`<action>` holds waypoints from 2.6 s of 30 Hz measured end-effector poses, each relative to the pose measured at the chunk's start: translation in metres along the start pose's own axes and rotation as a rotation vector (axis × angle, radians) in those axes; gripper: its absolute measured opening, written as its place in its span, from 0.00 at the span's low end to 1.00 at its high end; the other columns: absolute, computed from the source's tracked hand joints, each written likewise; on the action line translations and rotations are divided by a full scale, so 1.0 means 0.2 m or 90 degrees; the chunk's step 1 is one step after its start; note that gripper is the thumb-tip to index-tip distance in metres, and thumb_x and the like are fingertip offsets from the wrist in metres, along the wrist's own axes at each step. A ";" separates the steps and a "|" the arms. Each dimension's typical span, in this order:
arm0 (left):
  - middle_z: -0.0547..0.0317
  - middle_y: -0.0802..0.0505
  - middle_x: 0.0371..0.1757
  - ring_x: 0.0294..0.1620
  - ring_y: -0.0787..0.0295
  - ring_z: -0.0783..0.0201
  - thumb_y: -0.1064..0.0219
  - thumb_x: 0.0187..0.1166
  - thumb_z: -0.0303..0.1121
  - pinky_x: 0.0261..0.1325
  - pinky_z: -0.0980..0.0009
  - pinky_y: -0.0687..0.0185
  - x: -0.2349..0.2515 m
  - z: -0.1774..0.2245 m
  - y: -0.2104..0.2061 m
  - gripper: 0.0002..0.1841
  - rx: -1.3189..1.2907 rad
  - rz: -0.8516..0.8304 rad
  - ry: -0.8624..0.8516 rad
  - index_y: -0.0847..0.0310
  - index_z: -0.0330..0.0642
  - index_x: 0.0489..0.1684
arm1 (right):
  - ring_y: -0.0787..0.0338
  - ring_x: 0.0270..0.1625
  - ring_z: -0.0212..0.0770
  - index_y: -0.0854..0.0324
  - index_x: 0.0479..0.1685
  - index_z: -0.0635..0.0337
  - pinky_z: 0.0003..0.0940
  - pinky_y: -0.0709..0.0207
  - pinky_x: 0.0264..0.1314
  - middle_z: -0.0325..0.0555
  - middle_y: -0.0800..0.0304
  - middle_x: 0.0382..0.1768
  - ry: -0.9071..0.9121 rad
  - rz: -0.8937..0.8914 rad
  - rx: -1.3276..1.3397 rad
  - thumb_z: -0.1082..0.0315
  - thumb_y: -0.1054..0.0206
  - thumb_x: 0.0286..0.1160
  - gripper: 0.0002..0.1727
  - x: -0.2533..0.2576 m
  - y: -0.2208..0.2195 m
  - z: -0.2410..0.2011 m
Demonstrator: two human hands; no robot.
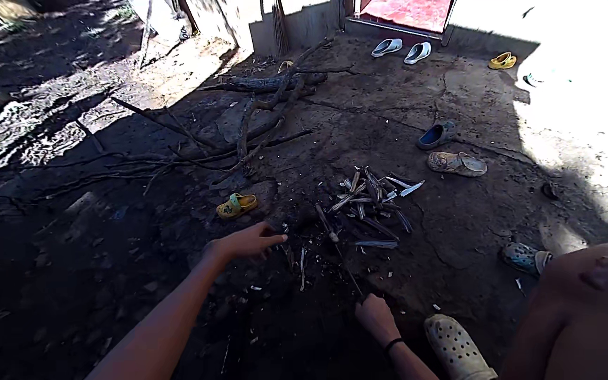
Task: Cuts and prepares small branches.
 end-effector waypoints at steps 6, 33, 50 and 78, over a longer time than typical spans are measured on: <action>0.34 0.32 0.85 0.72 0.18 0.39 0.30 0.82 0.48 0.71 0.45 0.19 0.11 0.29 -0.47 0.39 0.207 0.100 -0.111 0.43 0.49 0.91 | 0.07 0.61 0.49 0.13 0.50 0.59 0.53 0.15 0.59 0.53 0.07 0.53 -0.005 -0.043 0.080 0.49 0.44 0.86 0.23 0.00 -0.06 0.00; 0.32 0.18 0.73 0.77 0.22 0.39 0.43 0.89 0.30 0.81 0.48 0.30 0.54 0.47 -1.10 0.19 0.434 -0.006 -0.195 0.24 0.27 0.72 | 0.13 0.34 0.46 0.17 0.38 0.58 0.48 0.24 0.36 0.47 0.17 0.26 0.378 -0.095 0.315 0.54 0.38 0.80 0.16 -0.56 0.46 -0.27; 0.39 0.12 0.58 0.54 0.09 0.54 0.34 0.85 0.29 0.60 0.58 0.12 0.58 0.64 -0.73 0.21 -0.140 0.242 -0.436 0.30 0.29 0.73 | 0.22 0.20 0.31 0.20 0.29 0.50 0.33 0.29 0.24 0.33 0.25 0.17 0.362 -0.065 0.392 0.56 0.38 0.76 0.11 -0.57 0.50 -0.26; 0.44 0.09 0.53 0.51 0.09 0.62 0.20 0.73 0.34 0.59 0.65 0.12 0.38 0.03 -0.41 0.26 -0.160 0.347 -0.235 0.21 0.27 0.64 | 0.16 0.14 0.32 0.19 0.31 0.49 0.31 0.18 0.21 0.34 0.19 0.14 0.251 -0.062 0.483 0.58 0.39 0.80 0.11 -0.40 0.50 -0.11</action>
Point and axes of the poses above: each hand's wrist, its own x-axis towards the middle knuckle, its own y-axis out of the back of the hand, z = x × y, the point moved 4 cm from there along x, towards the middle knuckle
